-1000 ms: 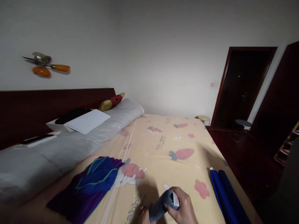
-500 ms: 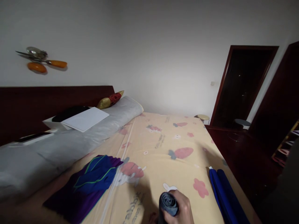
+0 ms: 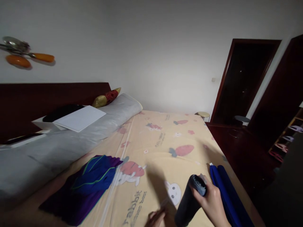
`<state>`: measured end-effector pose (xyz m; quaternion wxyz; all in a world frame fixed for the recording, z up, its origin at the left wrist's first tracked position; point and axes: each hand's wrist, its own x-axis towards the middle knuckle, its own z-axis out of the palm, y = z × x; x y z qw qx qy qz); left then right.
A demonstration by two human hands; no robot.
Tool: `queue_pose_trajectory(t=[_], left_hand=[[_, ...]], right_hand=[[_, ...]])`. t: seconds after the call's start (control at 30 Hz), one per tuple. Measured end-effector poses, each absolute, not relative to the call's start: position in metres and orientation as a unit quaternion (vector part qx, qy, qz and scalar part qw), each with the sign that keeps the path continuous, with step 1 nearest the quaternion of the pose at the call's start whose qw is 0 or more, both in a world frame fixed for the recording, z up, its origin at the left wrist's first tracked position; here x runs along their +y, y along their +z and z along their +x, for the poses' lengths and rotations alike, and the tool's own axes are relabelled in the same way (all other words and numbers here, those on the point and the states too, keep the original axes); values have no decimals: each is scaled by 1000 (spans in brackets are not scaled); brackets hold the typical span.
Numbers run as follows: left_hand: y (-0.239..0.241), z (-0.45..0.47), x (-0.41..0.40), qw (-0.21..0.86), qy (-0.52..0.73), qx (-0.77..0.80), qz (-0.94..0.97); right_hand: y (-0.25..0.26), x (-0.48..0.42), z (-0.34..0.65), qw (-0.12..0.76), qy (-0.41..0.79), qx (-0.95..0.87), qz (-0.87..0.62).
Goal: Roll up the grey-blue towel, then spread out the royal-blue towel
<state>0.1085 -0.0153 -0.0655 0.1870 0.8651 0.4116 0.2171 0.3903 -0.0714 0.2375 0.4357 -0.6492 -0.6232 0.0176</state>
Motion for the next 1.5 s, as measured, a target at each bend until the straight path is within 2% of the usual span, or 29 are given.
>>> queue_pose_trajectory(t=[0.2, 0.4, 0.53, 0.67, 0.77, 0.87, 0.97, 1.07, 1.2, 1.5], left_hand=[[-59, 102, -9, 203, 206, 344, 893], [-59, 104, -13, 218, 210, 371, 878], [-54, 105, -13, 228, 201, 372, 877], [-49, 106, -13, 228, 178, 380, 878], [-45, 107, -16, 207, 196, 372, 883], [-42, 108, -21, 163, 233, 368, 885], [-41, 110, -23, 127, 260, 379, 879], [-44, 111, -22, 125, 258, 376, 881], [-47, 111, -19, 147, 244, 382, 879], [-33, 111, -21, 163, 222, 389, 879]], right_hand=[[225, -53, 439, 361, 7, -567, -741], [229, -47, 461, 445, -148, -488, -736], [211, -42, 475, 424, -169, -470, -755], [157, -44, 496, 281, -166, -568, -755], [95, -63, 505, 192, -206, -686, -671], [35, -94, 506, 156, -227, -745, -608], [4, -117, 508, 160, -230, -755, -593], [10, -118, 519, 147, -234, -733, -621], [48, -102, 539, 140, -244, -700, -657], [144, -77, 575, 271, -199, -519, -786]])
